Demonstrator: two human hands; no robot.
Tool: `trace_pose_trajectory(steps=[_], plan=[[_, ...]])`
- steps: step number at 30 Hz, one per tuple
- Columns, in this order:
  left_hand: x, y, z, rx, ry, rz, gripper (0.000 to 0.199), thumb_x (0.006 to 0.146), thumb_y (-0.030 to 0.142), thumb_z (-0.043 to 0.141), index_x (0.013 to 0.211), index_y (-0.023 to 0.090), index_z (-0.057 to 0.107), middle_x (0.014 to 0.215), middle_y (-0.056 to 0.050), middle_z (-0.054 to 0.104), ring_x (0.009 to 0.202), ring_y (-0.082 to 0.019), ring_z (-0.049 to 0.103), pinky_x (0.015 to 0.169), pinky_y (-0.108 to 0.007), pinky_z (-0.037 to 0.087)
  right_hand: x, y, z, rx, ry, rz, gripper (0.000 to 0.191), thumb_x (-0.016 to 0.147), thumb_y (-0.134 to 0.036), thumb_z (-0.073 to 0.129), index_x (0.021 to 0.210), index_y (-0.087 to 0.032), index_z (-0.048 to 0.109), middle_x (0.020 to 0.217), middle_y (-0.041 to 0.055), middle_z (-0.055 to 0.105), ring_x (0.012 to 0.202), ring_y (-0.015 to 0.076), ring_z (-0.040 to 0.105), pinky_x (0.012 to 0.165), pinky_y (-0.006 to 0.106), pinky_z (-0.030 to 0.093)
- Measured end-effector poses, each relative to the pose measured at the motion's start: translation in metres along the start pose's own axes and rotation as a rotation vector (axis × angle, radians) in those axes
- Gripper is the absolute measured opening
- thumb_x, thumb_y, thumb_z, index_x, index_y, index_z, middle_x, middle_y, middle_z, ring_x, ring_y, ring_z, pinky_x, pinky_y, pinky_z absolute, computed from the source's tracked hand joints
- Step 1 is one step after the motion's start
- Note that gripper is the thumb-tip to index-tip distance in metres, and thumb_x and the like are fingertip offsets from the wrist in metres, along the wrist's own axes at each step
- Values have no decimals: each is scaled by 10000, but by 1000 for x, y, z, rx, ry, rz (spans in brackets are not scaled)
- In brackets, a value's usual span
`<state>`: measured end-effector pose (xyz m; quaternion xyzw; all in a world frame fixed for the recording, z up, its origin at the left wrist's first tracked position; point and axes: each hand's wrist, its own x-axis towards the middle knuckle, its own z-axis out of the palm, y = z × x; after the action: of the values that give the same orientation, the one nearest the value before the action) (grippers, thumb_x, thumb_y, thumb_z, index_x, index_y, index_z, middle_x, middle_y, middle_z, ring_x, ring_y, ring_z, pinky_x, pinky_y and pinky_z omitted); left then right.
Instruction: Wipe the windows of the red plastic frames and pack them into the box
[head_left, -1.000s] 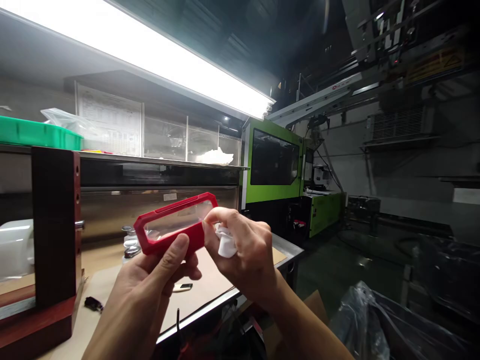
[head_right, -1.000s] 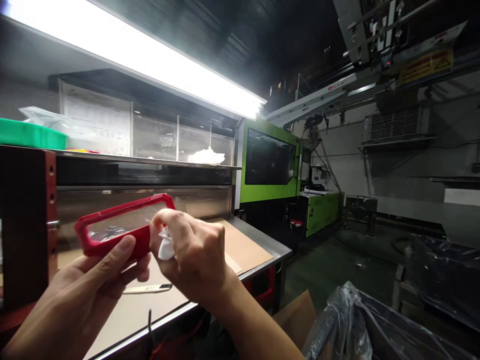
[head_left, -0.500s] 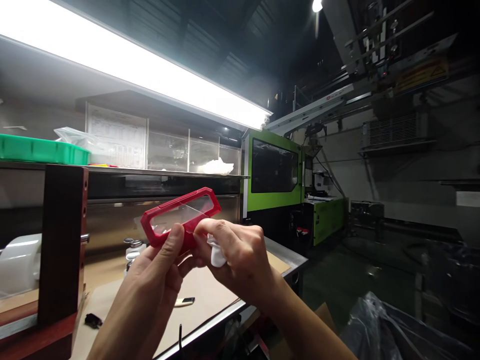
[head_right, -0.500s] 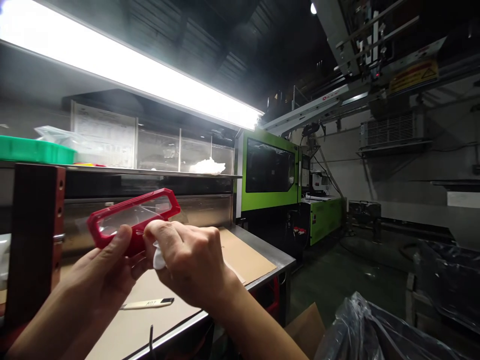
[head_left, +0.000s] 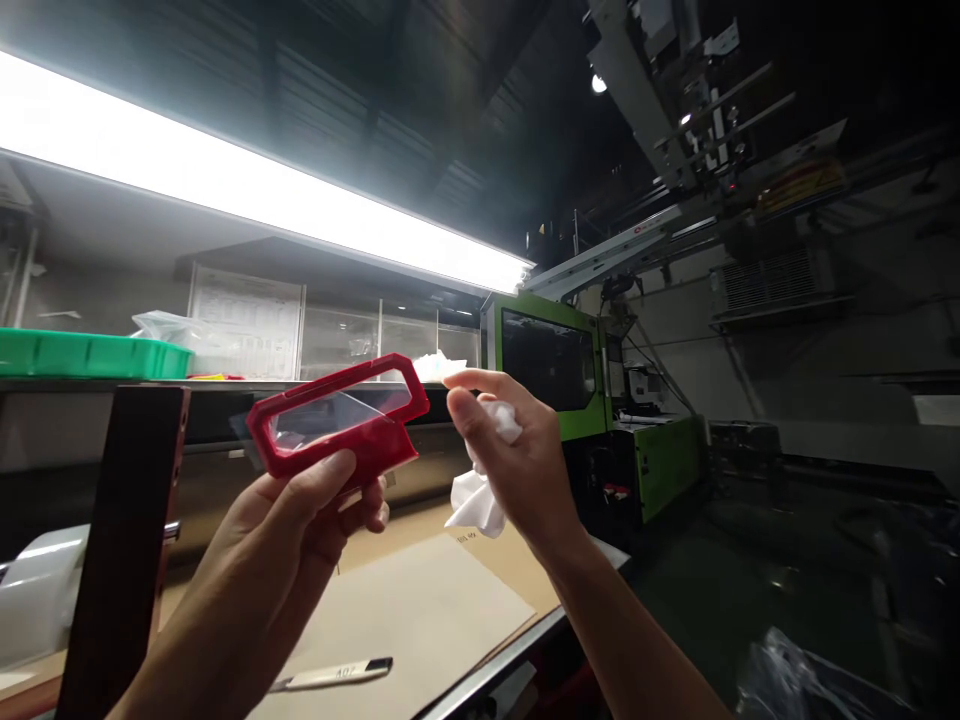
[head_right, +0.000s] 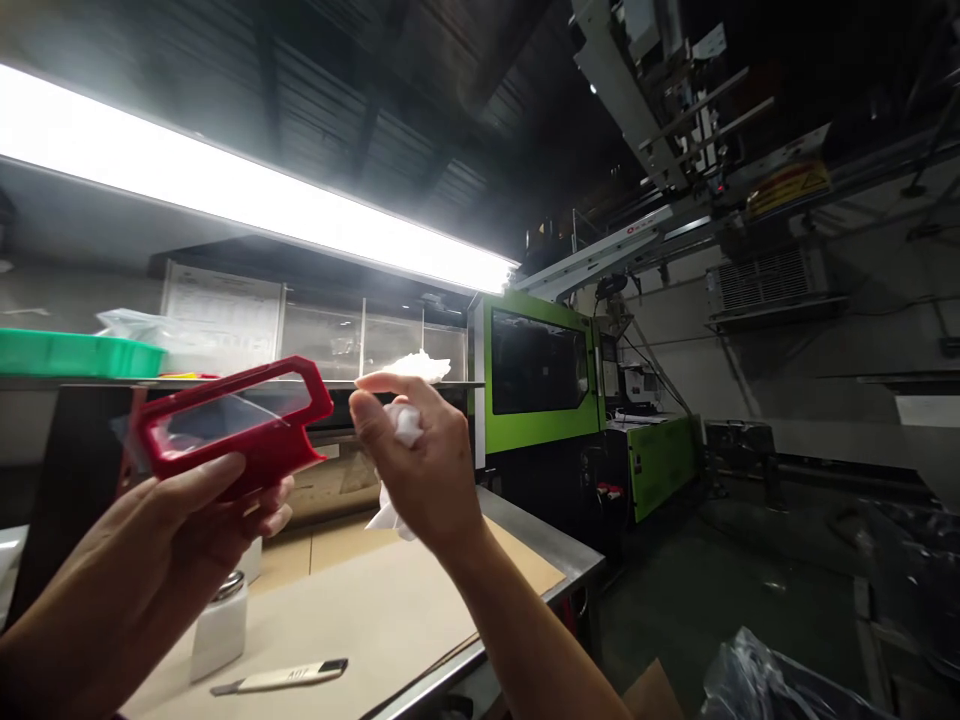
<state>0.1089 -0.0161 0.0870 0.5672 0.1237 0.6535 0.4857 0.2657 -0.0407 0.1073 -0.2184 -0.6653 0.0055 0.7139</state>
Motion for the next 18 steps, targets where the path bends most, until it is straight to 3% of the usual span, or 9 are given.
trace_pose_trajectory(steps=[3, 6, 12, 18], plan=[[9, 15, 3, 4, -94, 45, 219, 602, 334, 792, 729, 172, 718, 606, -28, 690, 553, -134, 596, 488, -170, 523, 21, -4, 0, 290, -110, 152, 291, 836, -459, 596, 845, -176, 666, 504, -82, 370, 404, 31, 276, 356, 186, 188], [13, 27, 6, 30, -125, 72, 226, 590, 327, 806, 718, 164, 715, 589, -37, 692, 540, -134, 588, 480, -176, 526, 34, -12, 2, 498, -228, 216, 290, 824, -421, 619, 689, -164, 612, 475, -91, 343, 377, 22, 231, 338, 194, 139], [14, 46, 6, 82, -273, 125, 154, 711, 311, 721, 783, 177, 697, 626, -20, 681, 559, -126, 581, 504, -195, 530, 45, -24, 3, 695, -316, 225, 216, 771, -342, 676, 687, -154, 609, 424, -108, 364, 350, 12, 238, 324, 167, 151], [11, 54, 9, 113, -311, 128, 143, 737, 310, 696, 772, 172, 683, 634, -14, 662, 568, -120, 561, 508, -194, 514, 49, -23, 5, 860, -416, 233, 210, 800, -266, 659, 630, -166, 588, 416, -107, 356, 350, 9, 228, 323, 142, 167]])
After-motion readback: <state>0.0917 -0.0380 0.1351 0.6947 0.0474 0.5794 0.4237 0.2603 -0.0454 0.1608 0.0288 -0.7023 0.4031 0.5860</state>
